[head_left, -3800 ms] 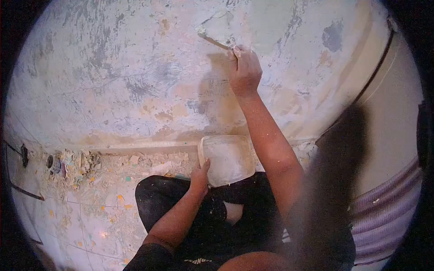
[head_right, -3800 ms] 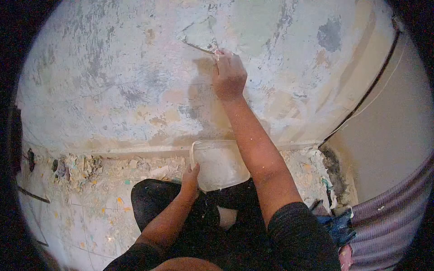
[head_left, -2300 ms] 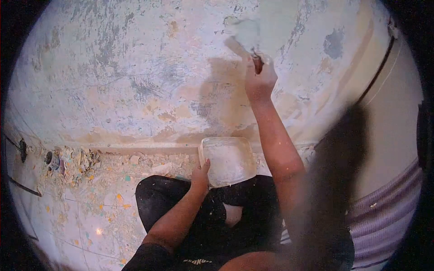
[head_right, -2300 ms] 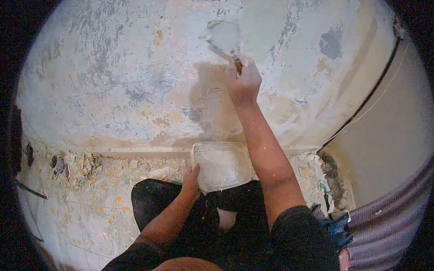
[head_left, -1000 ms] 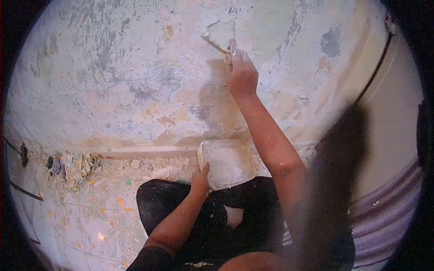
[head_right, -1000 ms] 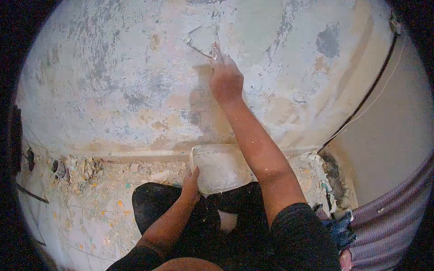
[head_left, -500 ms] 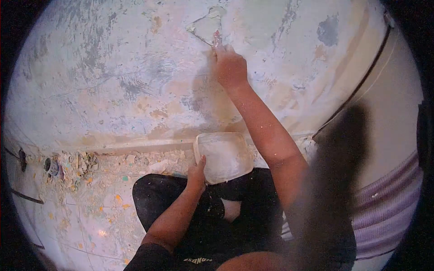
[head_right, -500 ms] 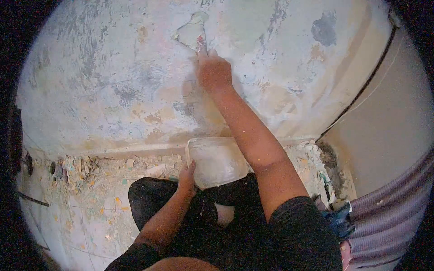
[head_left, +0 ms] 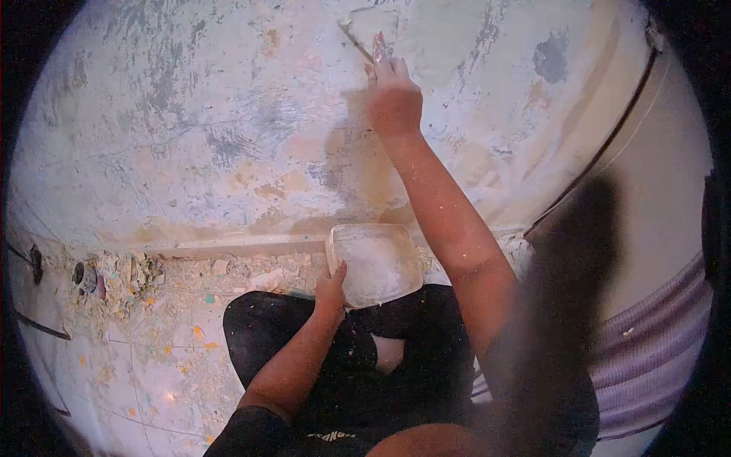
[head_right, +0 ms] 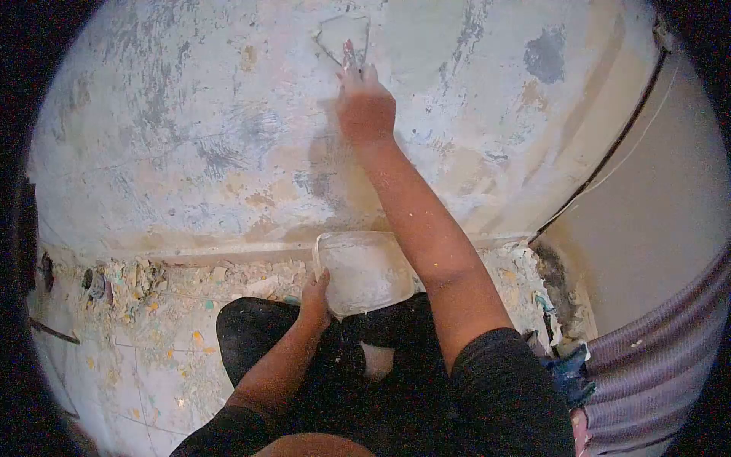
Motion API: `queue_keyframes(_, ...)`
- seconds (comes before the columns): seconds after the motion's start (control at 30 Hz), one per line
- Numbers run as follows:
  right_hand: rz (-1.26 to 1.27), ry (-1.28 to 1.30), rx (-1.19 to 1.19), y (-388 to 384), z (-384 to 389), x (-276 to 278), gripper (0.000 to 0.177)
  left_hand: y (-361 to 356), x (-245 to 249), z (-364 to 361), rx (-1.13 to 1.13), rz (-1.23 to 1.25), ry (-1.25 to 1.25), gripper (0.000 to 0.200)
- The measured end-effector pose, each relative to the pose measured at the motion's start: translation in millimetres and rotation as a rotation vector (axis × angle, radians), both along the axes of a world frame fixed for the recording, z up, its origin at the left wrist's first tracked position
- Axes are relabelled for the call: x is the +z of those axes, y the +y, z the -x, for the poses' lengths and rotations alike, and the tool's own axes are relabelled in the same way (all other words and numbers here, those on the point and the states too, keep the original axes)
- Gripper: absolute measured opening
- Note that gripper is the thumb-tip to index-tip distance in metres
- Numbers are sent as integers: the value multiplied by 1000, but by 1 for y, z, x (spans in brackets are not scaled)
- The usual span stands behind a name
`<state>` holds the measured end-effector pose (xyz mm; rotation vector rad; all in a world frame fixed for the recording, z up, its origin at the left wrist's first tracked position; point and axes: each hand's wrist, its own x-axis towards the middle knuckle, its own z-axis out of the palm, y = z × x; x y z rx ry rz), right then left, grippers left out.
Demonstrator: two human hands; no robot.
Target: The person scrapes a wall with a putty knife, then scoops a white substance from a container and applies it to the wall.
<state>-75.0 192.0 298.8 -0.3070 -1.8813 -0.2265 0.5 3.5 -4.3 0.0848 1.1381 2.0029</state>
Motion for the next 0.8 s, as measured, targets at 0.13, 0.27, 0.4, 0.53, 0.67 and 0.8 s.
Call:
queue_keyframes(0.13,52,-58,-114,-2,13,-2,18,2,-15,1,-61,-106,34,51)
queue_keyframes(0.27,126,-136,-157,-8,17,-3,23,-2,3,-3,-18,-70,-31,53)
queue_keyframes(0.4,149,-135,-175,-16,15,-4,35,0,-5,-4,-46,8,30,54)
queue_keyframes(0.53,177,-188,-168,-18,9,-7,54,-4,8,-6,-60,-34,-3,57)
queue_keyframes(0.67,167,-237,-163,-17,3,-9,62,-1,-6,-3,-47,-25,60,57)
queue_keyframes(0.8,190,-283,-177,-27,-8,-1,64,-5,8,-6,-38,-65,13,54)
